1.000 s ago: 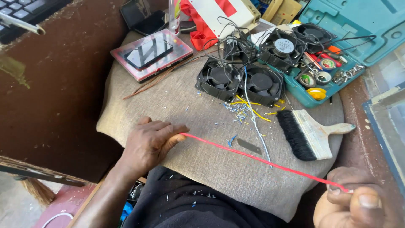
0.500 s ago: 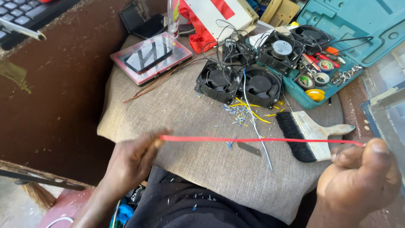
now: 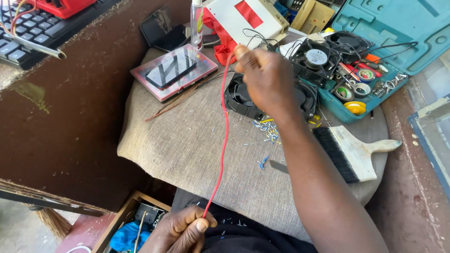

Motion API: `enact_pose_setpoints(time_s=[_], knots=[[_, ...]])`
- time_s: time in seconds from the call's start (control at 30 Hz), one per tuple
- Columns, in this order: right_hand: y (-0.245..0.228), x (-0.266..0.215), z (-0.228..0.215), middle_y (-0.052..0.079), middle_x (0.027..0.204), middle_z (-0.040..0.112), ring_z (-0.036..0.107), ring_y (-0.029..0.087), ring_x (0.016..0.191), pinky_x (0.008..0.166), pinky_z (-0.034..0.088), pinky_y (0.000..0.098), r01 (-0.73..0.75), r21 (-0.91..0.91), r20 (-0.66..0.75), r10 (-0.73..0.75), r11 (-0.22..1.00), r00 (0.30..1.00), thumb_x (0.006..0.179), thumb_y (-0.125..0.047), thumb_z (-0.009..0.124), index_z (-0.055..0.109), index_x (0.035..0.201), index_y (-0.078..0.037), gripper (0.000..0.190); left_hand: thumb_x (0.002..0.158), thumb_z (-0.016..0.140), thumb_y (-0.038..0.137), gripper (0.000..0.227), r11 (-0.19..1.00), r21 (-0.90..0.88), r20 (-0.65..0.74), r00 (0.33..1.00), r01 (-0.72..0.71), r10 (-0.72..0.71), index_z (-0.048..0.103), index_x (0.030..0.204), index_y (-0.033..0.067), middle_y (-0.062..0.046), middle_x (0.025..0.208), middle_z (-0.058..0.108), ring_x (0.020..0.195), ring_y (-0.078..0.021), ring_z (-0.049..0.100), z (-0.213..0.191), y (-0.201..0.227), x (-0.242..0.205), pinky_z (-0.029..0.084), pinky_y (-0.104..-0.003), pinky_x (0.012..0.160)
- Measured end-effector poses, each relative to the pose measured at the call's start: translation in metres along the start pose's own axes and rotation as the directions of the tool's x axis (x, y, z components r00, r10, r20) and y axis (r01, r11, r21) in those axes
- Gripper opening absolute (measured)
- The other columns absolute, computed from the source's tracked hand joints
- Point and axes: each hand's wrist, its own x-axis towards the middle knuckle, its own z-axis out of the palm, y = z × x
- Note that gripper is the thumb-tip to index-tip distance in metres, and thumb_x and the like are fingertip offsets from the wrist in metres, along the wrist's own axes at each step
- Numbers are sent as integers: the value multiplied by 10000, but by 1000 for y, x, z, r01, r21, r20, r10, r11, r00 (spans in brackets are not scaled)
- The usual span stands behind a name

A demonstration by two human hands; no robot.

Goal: Stripping the insulation from a red electrical wire using a small blade and brushing away debris on a workbench.

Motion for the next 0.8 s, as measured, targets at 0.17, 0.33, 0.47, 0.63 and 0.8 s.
enact_pose_setpoints(time_s=[0.17,0.33,0.47,0.63,0.8], knots=[[11,-40,41,232,758,693,631,503,751,649,374,600,73,-375,389,85,924,917,1015,-552,528,627,706,-129,533,1055,520,420,401,999,-38,-147,989,3,-9,731,1038,80,-100,520,662,383,-144,491,13,-3,18,385,-278,381],[-4,-118,25,41,879,812,747,237,763,701,518,401,-63,-80,346,87,995,934,926,-589,603,783,1063,-178,469,1121,439,313,364,947,-319,-114,989,51,-91,671,1117,32,-182,615,698,393,-203,533,15,-7,38,384,-268,408],[-10,-148,37,-7,841,781,720,174,558,598,528,351,-214,-14,467,196,977,862,855,-456,771,756,1231,-202,454,1132,420,330,372,857,-498,-28,986,130,-166,638,1151,30,-287,689,757,322,-232,550,33,-1,51,302,-249,280],[33,-141,75,34,927,796,742,266,870,803,541,419,-18,-19,387,24,1000,922,895,-266,660,758,1120,-135,279,1099,487,420,365,952,260,113,974,162,-196,732,1079,150,-21,708,773,517,-83,591,28,70,35,469,-244,542],[40,-143,37,93,1033,793,742,294,961,868,538,418,206,77,296,-220,976,930,998,-275,606,743,1098,-83,257,1039,631,381,279,709,684,-27,966,-170,258,732,869,184,42,692,710,621,-130,644,-9,72,53,499,-355,620]])
